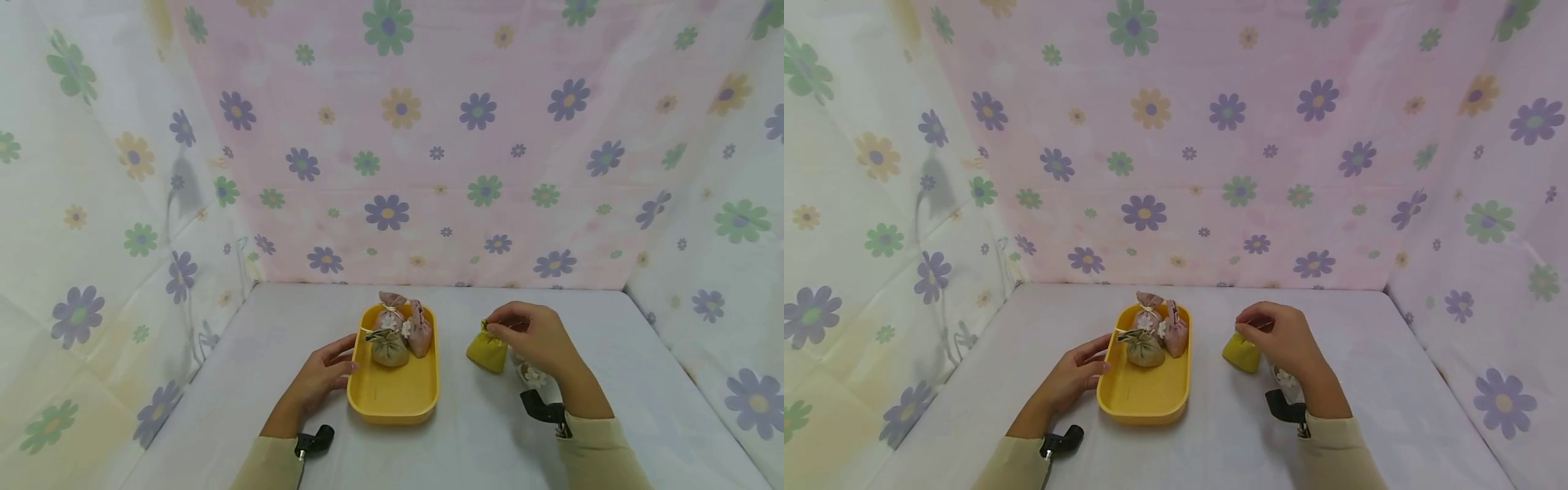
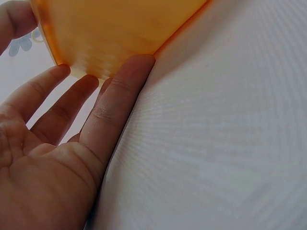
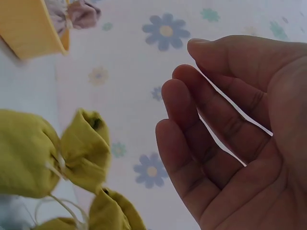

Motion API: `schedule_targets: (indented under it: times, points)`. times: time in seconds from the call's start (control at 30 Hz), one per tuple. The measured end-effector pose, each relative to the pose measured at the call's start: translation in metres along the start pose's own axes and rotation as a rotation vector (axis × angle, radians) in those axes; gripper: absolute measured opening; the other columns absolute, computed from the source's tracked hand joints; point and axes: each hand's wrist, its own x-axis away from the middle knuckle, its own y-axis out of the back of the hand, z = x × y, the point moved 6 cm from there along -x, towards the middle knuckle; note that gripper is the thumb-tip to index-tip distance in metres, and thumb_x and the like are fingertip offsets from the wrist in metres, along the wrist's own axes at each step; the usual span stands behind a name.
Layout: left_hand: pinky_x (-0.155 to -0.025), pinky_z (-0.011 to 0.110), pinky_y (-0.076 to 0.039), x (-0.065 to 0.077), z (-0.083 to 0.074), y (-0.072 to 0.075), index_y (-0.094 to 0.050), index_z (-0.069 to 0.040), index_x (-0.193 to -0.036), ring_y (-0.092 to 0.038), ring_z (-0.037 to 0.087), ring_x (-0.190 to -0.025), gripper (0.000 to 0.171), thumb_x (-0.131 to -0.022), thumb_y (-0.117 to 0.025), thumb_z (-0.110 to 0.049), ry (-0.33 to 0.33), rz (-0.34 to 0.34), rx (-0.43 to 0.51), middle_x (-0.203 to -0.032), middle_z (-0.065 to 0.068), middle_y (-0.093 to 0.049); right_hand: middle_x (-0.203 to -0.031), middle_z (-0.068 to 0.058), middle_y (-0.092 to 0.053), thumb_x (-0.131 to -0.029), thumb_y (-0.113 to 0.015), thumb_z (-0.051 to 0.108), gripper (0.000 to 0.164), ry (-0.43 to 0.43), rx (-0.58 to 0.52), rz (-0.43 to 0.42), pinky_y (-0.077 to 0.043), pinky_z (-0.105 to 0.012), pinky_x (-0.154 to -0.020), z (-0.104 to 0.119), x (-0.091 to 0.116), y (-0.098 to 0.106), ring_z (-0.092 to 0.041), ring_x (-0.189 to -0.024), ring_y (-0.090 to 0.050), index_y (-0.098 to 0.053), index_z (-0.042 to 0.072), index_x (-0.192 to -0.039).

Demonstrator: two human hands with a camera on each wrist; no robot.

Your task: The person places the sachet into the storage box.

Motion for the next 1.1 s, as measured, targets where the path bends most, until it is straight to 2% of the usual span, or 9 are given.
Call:
schedule_targets:
  times: [0.1,0.4,0.63,0.83,0.97,1.1]
  points:
    - [-0.094,0.040,-0.061,-0.001,0.000,0.000,-0.052,-0.029,-0.153,-0.049,0.032,-0.145,0.066,-0.093,-0.076,-0.014,0.002,-0.006,-0.010,-0.161,-0.002,-0.045,-0.100,0.004,-0.076,-0.094,-0.077,0.033,0.019,-0.018,0.006,-0.023,-0.060,-0.026,-0.072,-0.009,0.003,0.013,-0.018,-0.086,-0.072,-0.077,0.017,-0.105]
    - [-0.095,0.040,-0.061,-0.003,0.002,0.000,-0.053,-0.032,-0.151,-0.050,0.030,-0.144,0.065,-0.092,-0.077,-0.016,-0.002,0.005,-0.005,-0.160,-0.005,-0.046,-0.104,-0.002,-0.076,-0.096,-0.075,0.036,0.020,-0.060,0.066,-0.055,-0.059,-0.026,-0.072,-0.028,0.014,0.043,-0.015,-0.088,-0.072,-0.076,0.020,-0.108]
    - [-0.095,0.040,-0.061,-0.002,0.004,0.001,-0.054,-0.031,-0.151,-0.050,0.031,-0.144,0.065,-0.092,-0.077,-0.016,0.001,0.000,-0.002,-0.160,-0.004,-0.047,-0.113,-0.008,-0.075,-0.098,-0.071,0.040,0.030,-0.124,0.110,0.001,-0.059,-0.027,-0.075,-0.052,0.021,0.056,-0.022,-0.098,-0.072,-0.073,0.018,-0.118]
    - [-0.095,0.041,-0.061,-0.002,0.002,0.002,-0.053,-0.028,-0.152,-0.050,0.031,-0.144,0.066,-0.092,-0.077,-0.015,-0.010,0.000,0.009,-0.160,-0.002,-0.047,-0.120,-0.011,-0.073,-0.097,-0.072,0.041,0.036,-0.151,0.096,0.046,-0.058,-0.025,-0.077,-0.070,0.022,0.061,-0.024,-0.104,-0.070,-0.071,0.015,-0.122]
    - [-0.095,0.041,-0.061,-0.001,0.003,0.002,-0.054,-0.030,-0.151,-0.051,0.030,-0.144,0.066,-0.092,-0.077,-0.016,-0.007,0.002,0.010,-0.160,-0.004,-0.047,-0.125,-0.012,-0.072,-0.097,-0.073,0.040,0.040,-0.161,0.061,0.084,-0.058,-0.025,-0.078,-0.082,0.025,0.060,-0.019,-0.107,-0.070,-0.070,0.012,-0.126]
    - [-0.096,0.040,-0.061,-0.002,0.004,0.002,-0.054,-0.031,-0.151,-0.051,0.030,-0.144,0.065,-0.092,-0.077,-0.017,-0.009,0.005,0.000,-0.160,-0.004,-0.047,-0.131,-0.012,-0.070,-0.096,-0.073,0.041,0.047,-0.181,0.034,0.117,-0.058,-0.025,-0.081,-0.095,0.031,0.059,-0.009,-0.107,-0.068,-0.068,0.011,-0.131]
